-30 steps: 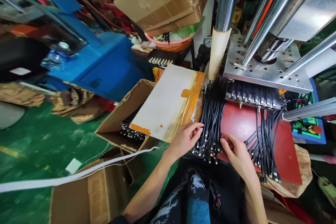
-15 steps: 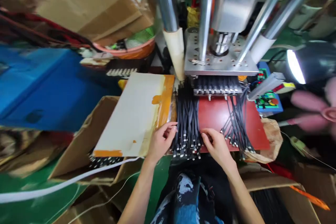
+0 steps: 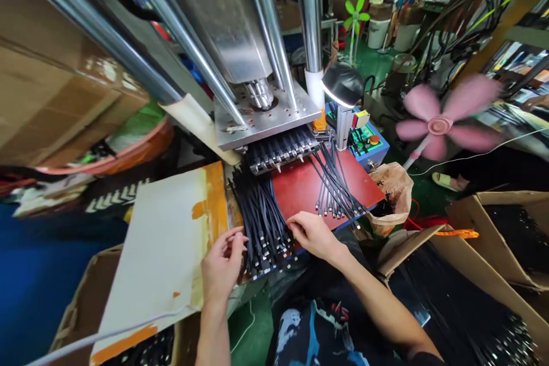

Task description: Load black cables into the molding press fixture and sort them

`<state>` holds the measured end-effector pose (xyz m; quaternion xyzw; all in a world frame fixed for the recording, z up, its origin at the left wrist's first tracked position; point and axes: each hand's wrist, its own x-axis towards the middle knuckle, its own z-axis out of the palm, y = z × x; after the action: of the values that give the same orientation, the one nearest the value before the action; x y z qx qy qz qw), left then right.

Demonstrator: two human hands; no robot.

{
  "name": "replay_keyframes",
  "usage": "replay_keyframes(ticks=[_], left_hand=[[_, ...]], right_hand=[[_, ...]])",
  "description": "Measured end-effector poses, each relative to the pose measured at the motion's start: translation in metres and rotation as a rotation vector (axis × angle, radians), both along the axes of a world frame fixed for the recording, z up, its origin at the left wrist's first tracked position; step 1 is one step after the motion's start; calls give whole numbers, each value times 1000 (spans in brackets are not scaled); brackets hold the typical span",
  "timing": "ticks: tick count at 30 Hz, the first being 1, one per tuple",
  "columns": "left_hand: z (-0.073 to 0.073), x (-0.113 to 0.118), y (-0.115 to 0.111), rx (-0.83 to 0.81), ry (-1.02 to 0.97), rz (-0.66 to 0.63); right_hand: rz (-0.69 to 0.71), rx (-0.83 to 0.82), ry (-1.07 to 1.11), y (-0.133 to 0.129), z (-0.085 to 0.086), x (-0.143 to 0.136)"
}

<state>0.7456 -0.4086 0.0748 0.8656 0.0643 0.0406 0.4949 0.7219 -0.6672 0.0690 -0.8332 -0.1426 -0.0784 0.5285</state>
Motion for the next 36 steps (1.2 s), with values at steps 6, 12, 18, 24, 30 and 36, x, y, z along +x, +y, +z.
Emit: replay_keyframes(ticks=[6, 12, 18, 24, 30, 36], left_hand=[[23, 19, -5, -234, -23, 148], [69, 54, 15, -429, -130, 349], [61, 79, 2, -302, -202, 196], [44, 41, -15, -206, -142, 79], [25, -76, 21, -59, -123, 226], [-32, -159, 37, -62, 17, 275]], right_hand=[[-9, 23, -50, 0, -3, -1], [2, 61, -50, 0, -4, -2], [13, 88, -26, -1, -3, -4], [57, 78, 20, -3, -1, -5], [128, 103, 135, -13, 17, -25], [77, 132, 369, -71, 3, -108]])
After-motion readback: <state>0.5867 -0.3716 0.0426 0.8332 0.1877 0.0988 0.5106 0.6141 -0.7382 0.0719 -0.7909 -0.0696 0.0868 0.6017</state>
